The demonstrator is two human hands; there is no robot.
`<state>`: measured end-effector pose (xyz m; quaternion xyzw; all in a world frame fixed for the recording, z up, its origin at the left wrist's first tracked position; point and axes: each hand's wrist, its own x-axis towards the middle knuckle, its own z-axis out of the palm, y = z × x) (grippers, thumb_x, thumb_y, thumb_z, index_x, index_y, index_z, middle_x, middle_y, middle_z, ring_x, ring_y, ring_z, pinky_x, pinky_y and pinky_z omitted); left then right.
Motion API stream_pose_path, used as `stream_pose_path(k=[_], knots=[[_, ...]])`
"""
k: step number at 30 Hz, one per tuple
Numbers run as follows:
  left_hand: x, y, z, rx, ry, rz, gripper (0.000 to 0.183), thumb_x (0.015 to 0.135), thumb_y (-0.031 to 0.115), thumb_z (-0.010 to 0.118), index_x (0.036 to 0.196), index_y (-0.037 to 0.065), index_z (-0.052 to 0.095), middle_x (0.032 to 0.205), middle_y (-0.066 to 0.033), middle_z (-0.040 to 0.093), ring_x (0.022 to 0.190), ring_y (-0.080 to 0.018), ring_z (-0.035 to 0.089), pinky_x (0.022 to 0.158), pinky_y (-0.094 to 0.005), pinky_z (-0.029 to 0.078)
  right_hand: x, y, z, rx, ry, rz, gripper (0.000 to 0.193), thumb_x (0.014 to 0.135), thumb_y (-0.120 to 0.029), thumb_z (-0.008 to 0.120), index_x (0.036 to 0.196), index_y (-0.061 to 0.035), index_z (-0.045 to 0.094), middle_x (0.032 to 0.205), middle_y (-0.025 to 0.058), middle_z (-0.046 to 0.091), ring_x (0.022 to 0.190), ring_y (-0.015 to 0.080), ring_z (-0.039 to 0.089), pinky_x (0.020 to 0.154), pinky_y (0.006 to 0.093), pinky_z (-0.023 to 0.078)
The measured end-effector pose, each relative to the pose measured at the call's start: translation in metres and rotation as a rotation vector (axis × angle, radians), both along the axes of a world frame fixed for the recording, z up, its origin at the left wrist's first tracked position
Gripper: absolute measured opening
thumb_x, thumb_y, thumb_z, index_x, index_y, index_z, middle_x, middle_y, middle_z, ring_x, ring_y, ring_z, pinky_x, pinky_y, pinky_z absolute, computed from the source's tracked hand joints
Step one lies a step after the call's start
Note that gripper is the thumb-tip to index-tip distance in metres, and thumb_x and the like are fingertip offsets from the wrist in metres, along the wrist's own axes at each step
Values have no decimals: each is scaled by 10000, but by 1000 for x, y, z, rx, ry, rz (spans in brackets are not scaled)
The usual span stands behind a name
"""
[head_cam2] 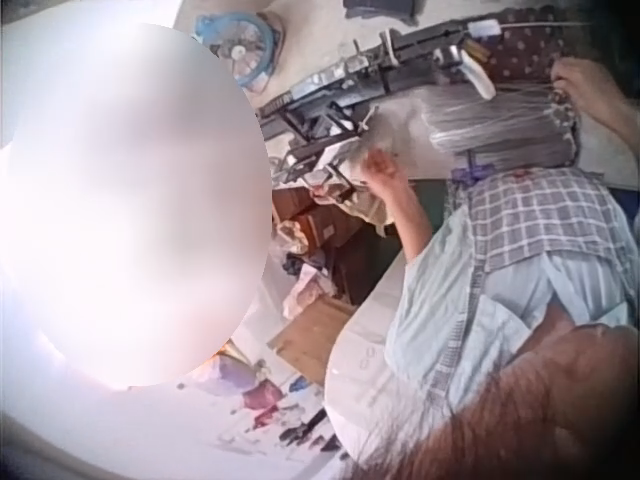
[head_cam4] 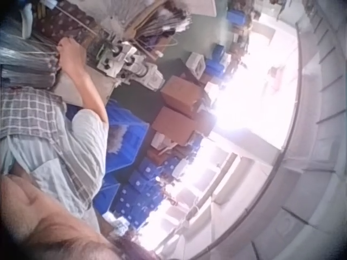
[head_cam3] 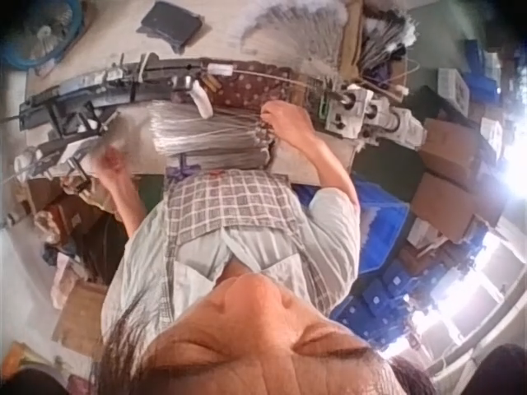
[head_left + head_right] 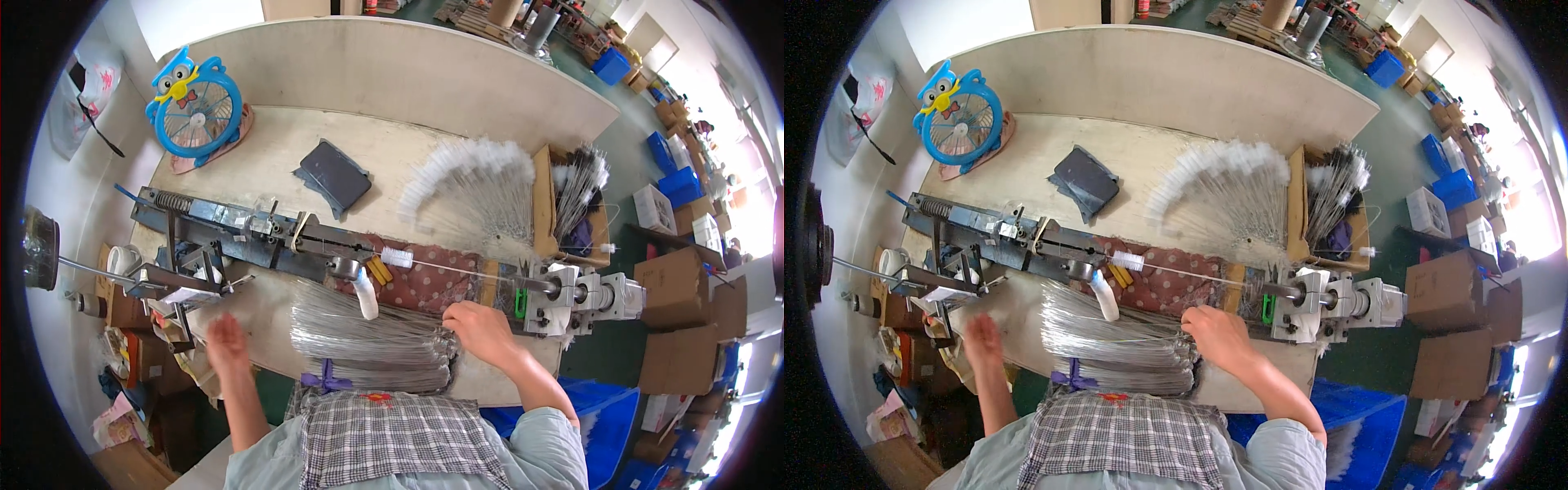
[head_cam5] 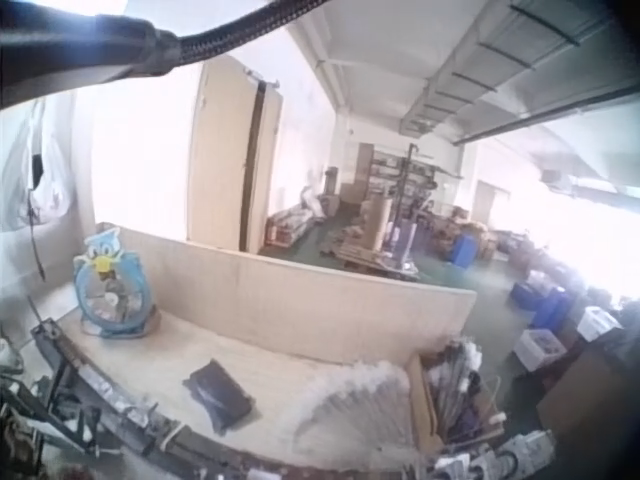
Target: Assembling small brushes by manually inserting filaments into ferrules and using a crimping machine.
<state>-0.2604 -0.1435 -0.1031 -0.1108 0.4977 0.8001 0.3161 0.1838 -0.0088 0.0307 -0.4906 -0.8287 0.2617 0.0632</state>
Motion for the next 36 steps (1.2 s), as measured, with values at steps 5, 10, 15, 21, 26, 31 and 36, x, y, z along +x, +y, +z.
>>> stream_pose_path(k=[5,10,15,21,26,31,36], knots=[[142,63,75,125,-161,-592,297,897,178,537,1155,36,498,1083,-104,606,1045,-217,579,903,-358,463,4,1,-8,95,-15,69,121,838,-173,575,909,-106,645,833,76,601,783,284,612,634,399,491],[231,101,101,-83,247,-961,340,902,194,518,1206,65,436,967,-113,614,893,-222,596,800,-363,469,4,-8,-8,150,-33,98,180,762,-61,573,937,-80,612,858,104,558,800,302,627,658,402,511],[210,110,208,270,-933,-1090,318,926,367,479,915,62,569,634,-11,511,403,-100,371,495,-274,393,-3,-6,3,206,-44,65,196,741,2,546,920,-69,583,846,122,547,778,311,606,649,410,507],[160,92,188,360,-472,-1000,491,961,460,345,927,45,606,578,-53,548,379,-150,411,547,-327,424,25,13,44,370,-140,125,187,735,16,560,917,-19,542,863,132,535,785,304,601,657,391,509],[182,81,158,223,-298,-1168,435,967,411,375,915,33,585,622,-59,567,422,-164,455,556,-336,451,66,38,96,722,56,-206,125,770,10,568,884,-1,619,846,122,612,780,291,606,668,375,499],[258,122,155,313,361,-1555,238,910,255,524,924,23,575,744,-87,609,525,-223,572,575,-352,490,60,43,83,546,146,-231,132,798,-12,597,920,1,646,898,143,657,804,289,629,710,351,505],[310,172,110,161,1784,-1276,118,828,173,586,920,100,585,785,-86,596,643,-274,610,562,-372,481,41,53,61,462,254,-219,136,824,-53,612,951,-28,651,887,141,659,786,311,633,699,364,508]])
